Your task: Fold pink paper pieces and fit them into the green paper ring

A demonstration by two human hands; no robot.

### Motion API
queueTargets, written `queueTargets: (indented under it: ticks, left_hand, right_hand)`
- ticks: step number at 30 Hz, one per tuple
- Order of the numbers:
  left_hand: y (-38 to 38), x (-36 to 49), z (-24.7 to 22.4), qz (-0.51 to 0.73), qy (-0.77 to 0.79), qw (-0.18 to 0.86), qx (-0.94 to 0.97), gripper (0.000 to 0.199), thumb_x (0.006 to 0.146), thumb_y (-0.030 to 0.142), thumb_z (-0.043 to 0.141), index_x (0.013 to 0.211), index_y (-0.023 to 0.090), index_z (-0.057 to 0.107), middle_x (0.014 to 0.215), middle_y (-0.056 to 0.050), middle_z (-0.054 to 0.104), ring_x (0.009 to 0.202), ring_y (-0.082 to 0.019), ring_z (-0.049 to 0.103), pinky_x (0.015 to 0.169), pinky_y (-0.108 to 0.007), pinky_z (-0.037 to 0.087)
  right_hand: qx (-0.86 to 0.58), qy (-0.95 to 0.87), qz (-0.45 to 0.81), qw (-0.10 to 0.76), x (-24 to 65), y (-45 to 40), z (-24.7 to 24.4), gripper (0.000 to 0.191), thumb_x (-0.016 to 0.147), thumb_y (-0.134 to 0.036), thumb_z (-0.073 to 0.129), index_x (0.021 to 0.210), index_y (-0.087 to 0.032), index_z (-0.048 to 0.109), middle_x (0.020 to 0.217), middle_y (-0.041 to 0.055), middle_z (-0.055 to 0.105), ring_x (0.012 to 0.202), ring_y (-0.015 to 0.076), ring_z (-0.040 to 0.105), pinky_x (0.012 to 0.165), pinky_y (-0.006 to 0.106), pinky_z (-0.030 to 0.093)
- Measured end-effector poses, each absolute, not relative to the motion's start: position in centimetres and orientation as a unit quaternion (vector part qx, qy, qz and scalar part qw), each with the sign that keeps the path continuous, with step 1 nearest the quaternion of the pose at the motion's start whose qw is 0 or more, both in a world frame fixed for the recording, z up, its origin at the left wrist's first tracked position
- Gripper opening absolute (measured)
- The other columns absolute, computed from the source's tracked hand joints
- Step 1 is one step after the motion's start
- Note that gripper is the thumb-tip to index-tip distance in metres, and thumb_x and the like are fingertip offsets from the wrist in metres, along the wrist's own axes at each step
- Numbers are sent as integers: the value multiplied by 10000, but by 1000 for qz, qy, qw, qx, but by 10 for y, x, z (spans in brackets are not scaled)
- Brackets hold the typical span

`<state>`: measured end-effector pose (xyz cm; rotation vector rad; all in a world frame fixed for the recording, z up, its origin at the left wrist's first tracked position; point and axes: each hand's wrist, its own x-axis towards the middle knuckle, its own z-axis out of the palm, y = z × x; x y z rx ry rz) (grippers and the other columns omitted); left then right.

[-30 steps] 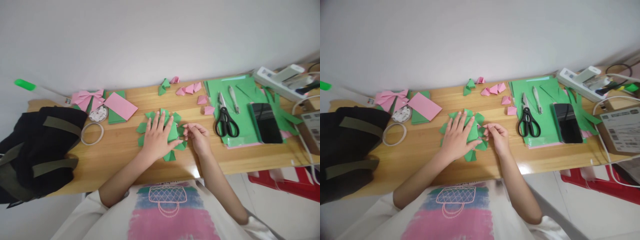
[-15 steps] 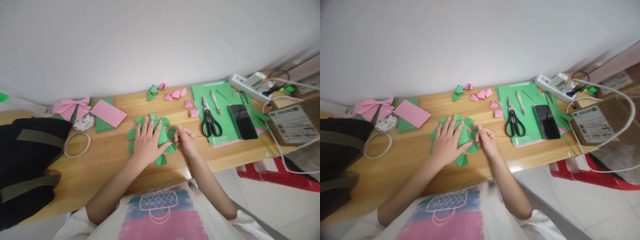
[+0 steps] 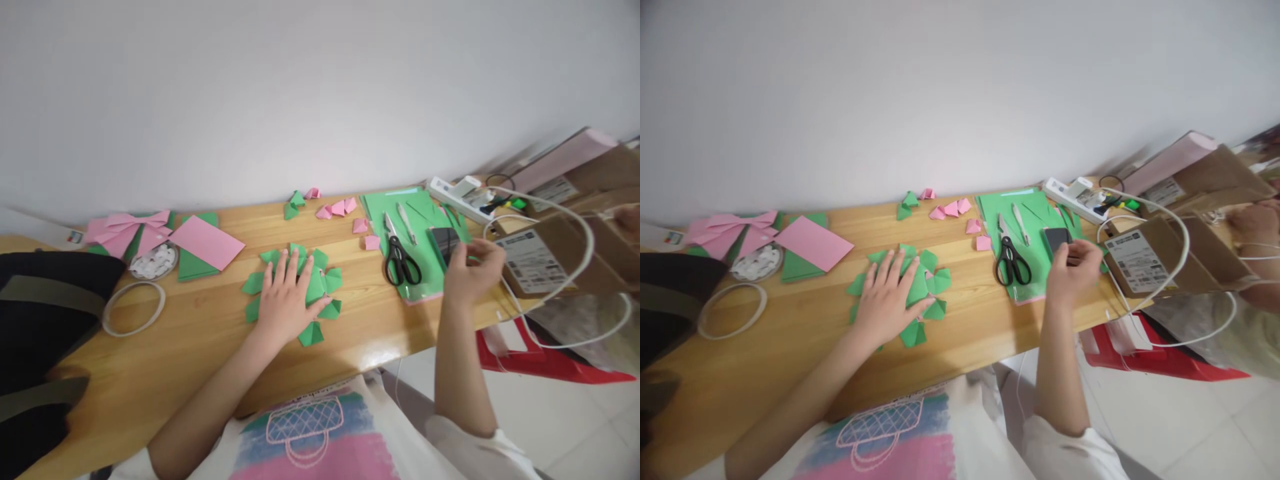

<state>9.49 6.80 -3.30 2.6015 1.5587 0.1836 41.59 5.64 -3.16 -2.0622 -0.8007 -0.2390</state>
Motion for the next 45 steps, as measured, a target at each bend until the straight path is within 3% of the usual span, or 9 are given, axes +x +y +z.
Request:
queueTargets:
  ticks: [2,5,9,11,20,36,41,45]
  left_hand:
    - [68,95,-33,61,511,54,856,795,870,646,480,1473,136,390,1555,-209,305,1446,-392,286,1137,-610,282]
    - [69,95,-34,63,512,57,855,813,861,663,480,1474,137,388,1556,-207,305,1448,-391,280,1138,-610,278]
    - [69,95,-36,67,514,58,853,811,863,670,470,1476,147,385,1556,-195,314,1451,-382,278,1145,-602,270]
    - [68,95,-36,67,515,60,852,812,863,674,466,1478,150,383,1555,-190,319,1451,-381,279,1148,-602,267]
    - [69,94,-38,64,516,58,852,808,868,680,443,1487,165,368,1562,-179,313,1456,-371,272,1153,-588,268]
    - [70,93,-31,53,505,83,857,905,804,691,552,1496,149,338,1572,-210,264,1461,-389,247,1149,-600,253]
    - [68,91,-31,75,501,75,859,806,843,596,575,1490,170,354,1577,-201,264,1458,-383,260,1148,-590,261]
    - [66,88,-32,94,498,62,860,749,867,563,560,1474,162,386,1573,-202,278,1455,-388,263,1152,-595,249]
  right_hand:
    - [-856,-325,-96,391,447,54,-27,415,680,-280,696,1035,-112,565,1045,187,599,1065,337,539,994,522,364]
    - [-884,-335,-65,319,470,51,-31,611,551,-329,820,1070,-98,597,1121,241,592,1130,444,493,995,619,318]
    - [-913,-362,-34,184,479,53,-50,777,611,-422,795,1260,-87,530,1205,241,591,1153,431,514,981,580,374]
    - [-912,-374,-37,163,483,56,-58,815,633,-448,774,1306,-80,497,1227,243,591,1154,422,522,977,560,385]
    - [-915,-364,-44,165,493,60,-67,877,613,-479,783,1325,-79,464,1205,238,599,1161,413,519,965,546,390]
    - [-930,-284,8,233,499,67,-67,917,491,-430,850,1277,-137,480,1247,207,609,1243,449,477,1043,621,339]
    - [-905,-350,-47,238,490,59,-71,828,620,-514,768,1269,-110,449,1216,237,598,1178,437,522,991,612,384]
    - [-868,-405,-123,259,481,40,-72,703,778,-534,620,1286,-77,454,1269,287,541,1227,434,482,975,606,402]
